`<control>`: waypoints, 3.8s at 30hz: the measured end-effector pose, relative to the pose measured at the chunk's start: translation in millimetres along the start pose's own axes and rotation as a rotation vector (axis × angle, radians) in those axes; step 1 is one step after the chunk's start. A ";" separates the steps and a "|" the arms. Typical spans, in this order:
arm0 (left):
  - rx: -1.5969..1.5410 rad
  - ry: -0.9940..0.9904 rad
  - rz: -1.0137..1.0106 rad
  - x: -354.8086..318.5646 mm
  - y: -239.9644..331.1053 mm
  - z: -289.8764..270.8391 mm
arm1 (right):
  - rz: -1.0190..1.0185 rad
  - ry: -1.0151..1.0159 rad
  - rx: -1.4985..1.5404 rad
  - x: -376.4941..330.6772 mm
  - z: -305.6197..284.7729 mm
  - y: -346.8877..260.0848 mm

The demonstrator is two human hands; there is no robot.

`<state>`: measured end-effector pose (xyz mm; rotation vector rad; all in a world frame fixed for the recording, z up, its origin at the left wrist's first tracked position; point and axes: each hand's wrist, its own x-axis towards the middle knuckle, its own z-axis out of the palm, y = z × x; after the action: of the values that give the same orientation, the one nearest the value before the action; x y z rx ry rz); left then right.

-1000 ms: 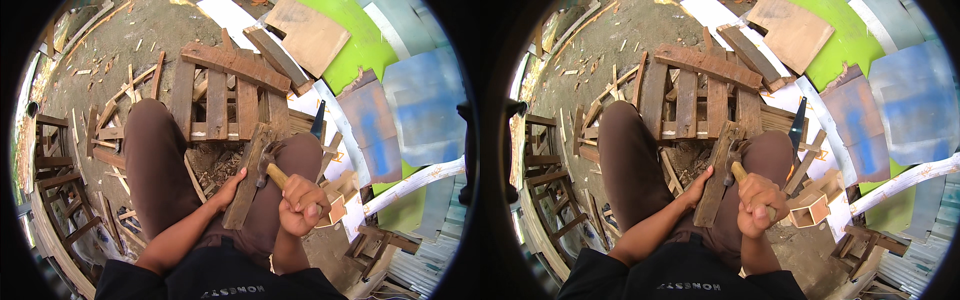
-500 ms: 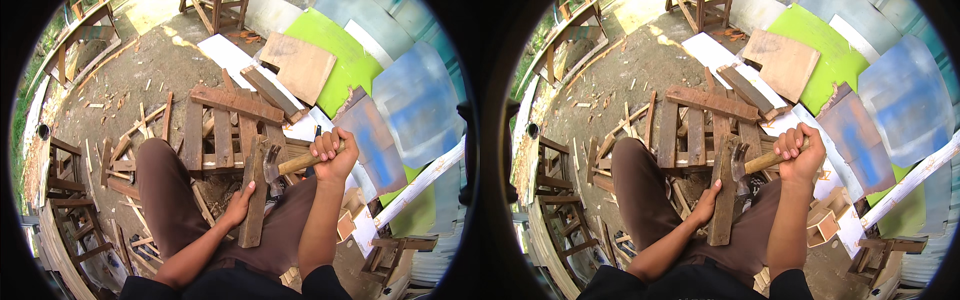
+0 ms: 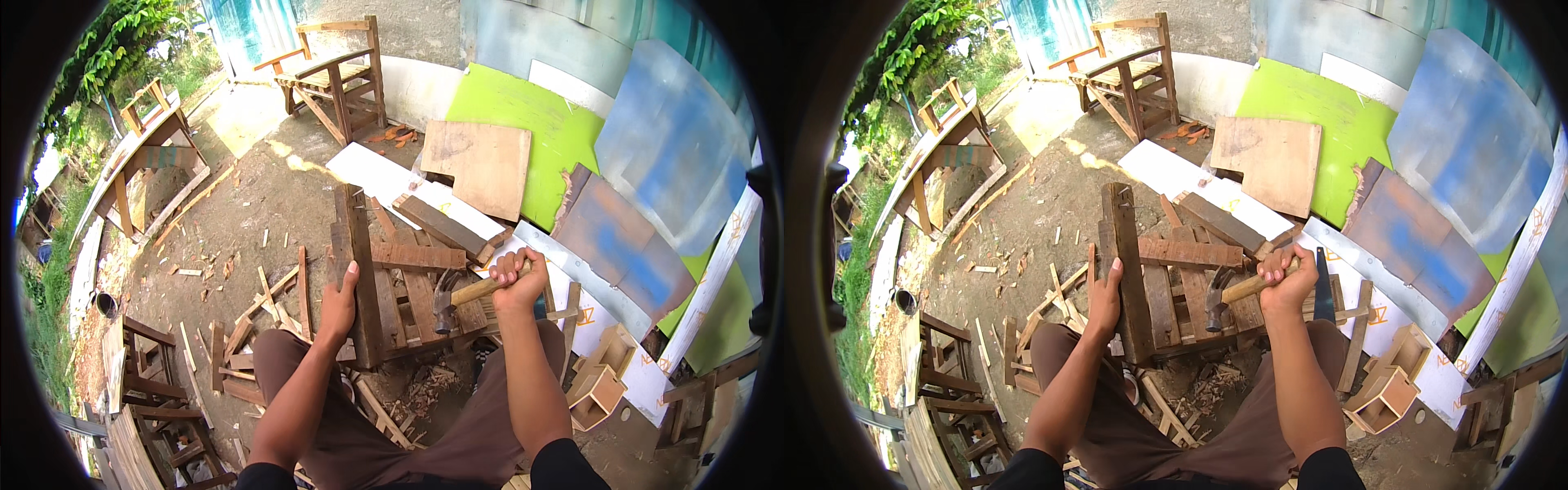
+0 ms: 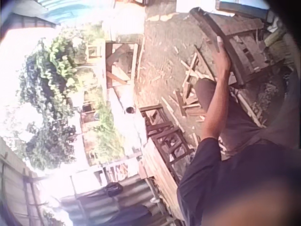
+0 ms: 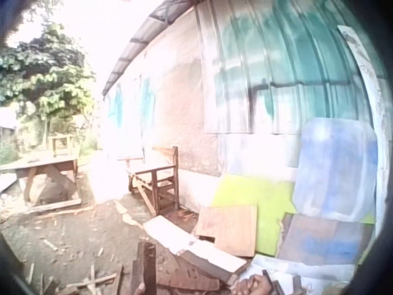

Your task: The person sits on the ground and uses a hammer to pry apart and break a wooden pallet into smaller pieces. They repeatedly strike and lever the wood until the pallet is reduced to loose planks and fragments.

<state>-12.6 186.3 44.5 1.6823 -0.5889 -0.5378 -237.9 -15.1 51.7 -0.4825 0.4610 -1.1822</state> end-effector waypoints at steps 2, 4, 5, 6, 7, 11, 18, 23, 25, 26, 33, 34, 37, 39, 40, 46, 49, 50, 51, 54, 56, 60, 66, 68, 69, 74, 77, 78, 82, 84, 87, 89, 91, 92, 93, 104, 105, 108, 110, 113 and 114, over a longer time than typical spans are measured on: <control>-0.143 -0.018 -0.109 -0.4 -14.3 1.3 | 0.041 0.004 0.022 4.7 -5.8 9.9; -0.210 -0.062 -0.178 0.5 -22.2 5.2 | 0.101 -0.005 0.128 7.6 -7.6 24.8; -0.218 -0.063 -0.166 0.9 -24.5 7.5 | 0.103 -0.002 0.179 9.5 -7.7 32.1; -0.118 -0.052 -0.147 2.4 -25.6 8.5 | 0.140 0.000 0.178 10.0 -7.7 40.5; -0.023 -0.035 -0.129 3.1 -26.6 9.7 | 0.160 0.014 0.175 8.7 -6.9 50.8; 0.151 -0.062 -0.050 5.2 -30.2 12.8 | 0.048 0.093 -0.124 -0.6 -9.2 71.6; 0.060 -0.176 -0.143 -7.6 -29.3 22.9 | -0.172 0.176 -0.686 -11.2 -38.3 70.8; 0.027 -0.248 -0.096 -20.1 -15.1 32.5 | 0.025 0.160 -0.342 -4.3 -51.4 78.6; 0.069 -0.295 -0.128 -19.3 -13.9 35.0 | 0.078 0.114 -0.315 -4.5 -47.4 81.2; -0.016 -0.342 -0.145 -17.8 -14.7 36.0 | 0.081 0.047 -0.280 -5.9 -42.4 82.4; -0.221 -0.347 -0.274 -18.9 -35.4 41.5 | -0.043 -0.140 -0.200 -29.2 16.8 64.3; -0.225 -0.315 -0.285 -19.8 -38.7 41.0 | -0.051 -0.161 -0.210 -29.3 19.9 50.6; 0.055 -0.357 -0.310 -15.1 -44.0 31.6 | -0.034 -0.177 -0.255 -29.1 19.5 7.1; 0.208 -0.355 -0.297 -15.1 -43.9 30.0 | -0.028 -0.223 -0.322 -30.6 14.2 -18.3; 0.333 -0.321 -0.337 -15.5 -42.5 31.5 | -0.016 -0.268 -0.347 -31.6 11.6 -29.3; 0.483 -0.323 -0.156 -48.5 -26.8 51.2 | 0.049 -0.204 -0.237 -33.5 5.7 -54.2; 0.457 -0.377 -0.142 -55.6 -21.9 63.3 | 0.107 -0.139 -0.048 -31.8 3.7 -54.1; 0.458 -0.385 -0.134 -57.1 -21.3 66.6 | 0.110 -0.104 -0.026 -30.5 2.9 -53.9; 0.477 -0.396 -0.152 -58.6 -21.1 69.6 | 0.103 -0.075 -0.001 -28.7 2.0 -54.1; 0.492 -0.351 -0.121 -64.1 -22.8 75.1 | 0.066 -0.020 0.003 -22.4 -0.4 -56.0; 0.483 -0.348 -0.074 -65.6 -24.8 76.9 | 0.053 0.002 0.011 -18.1 -1.5 -58.4; 0.449 -0.364 -0.062 -64.8 -31.8 77.7 | 0.095 0.075 -0.016 -13.4 -2.2 -59.7; 0.392 -0.381 -0.052 -63.9 -40.5 77.1 | 0.095 0.094 0.051 -10.2 -4.5 -59.9; 0.419 -0.397 0.003 -64.8 -40.1 76.8 | 0.105 0.089 0.091 -8.7 -6.5 -61.7; 0.434 -0.404 0.010 -65.2 -39.2 76.7 | 0.112 0.088 0.102 -7.9 -7.7 -62.8; 0.468 -0.376 0.064 -70.6 -35.3 77.8 | 0.067 0.140 0.103 -5.1 -13.5 -65.8; 0.445 -0.402 0.028 -70.4 -36.1 77.0 | 0.008 0.164 0.105 -4.2 -15.4 -66.3; 0.425 -0.415 0.015 -69.9 -37.1 76.6 | 0.008 0.167 0.109 -4.4 -15.3 -66.3; 0.422 -0.435 -0.161 -71.9 -44.8 76.4 | 0.010 0.166 0.123 -9.1 -9.3 -63.9; 0.357 -0.421 -0.260 -78.5 -50.7 80.3 | -0.030 0.131 0.100 -13.4 -3.4 -60.1; 0.248 -0.448 -0.319 -86.9 -58.8 86.7 | -0.117 0.111 0.007 -21.3 5.5 -48.4; 0.167 -0.488 -0.378 -89.5 -62.7 89.7 | -0.198 0.053 -0.070 -25.3 9.7 -37.9; 0.193 -0.500 -0.396 -90.0 -66.1 92.6 | -0.203 0.099 -0.109 -23.9 10.5 -33.0; 0.206 -0.494 -0.410 -90.1 -67.9 94.4 | -0.197 0.133 -0.143 -22.1 10.6 -31.0; 0.149 -0.502 -0.421 -91.1 -70.0 96.6 | -0.196 0.138 -0.148 -20.3 10.7 -28.5; -0.681 -0.329 -0.856 -173.8 -92.7 96.5 | -0.019 -0.137 -0.179 -36.8 29.1 4.9; -0.692 -0.352 -0.857 -178.1 -94.9 95.4 | 0.015 -0.209 -0.249 -39.4 31.1 3.7; -0.677 -0.389 -0.841 -184.4 -100.9 92.8 | 0.071 -0.286 -0.373 -42.6 41.0 0.2; -0.610 -0.336 -0.837 -185.5 -104.4 94.2 | 0.176 -0.342 -0.357 -44.3 47.9 -4.6; -0.629 -0.265 -0.811 -185.7 -108.2 101.6 | 0.190 -0.487 -0.480 -44.9 56.5 -9.7; -0.665 -0.281 -0.820 -185.8 -109.9 103.5 | 0.206 -0.466 -0.473 -45.8 58.2 -9.1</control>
<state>-210.6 246.0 -76.0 1.1483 0.1367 -1.4003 -225.5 32.2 108.1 -1.0646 0.3710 -0.7230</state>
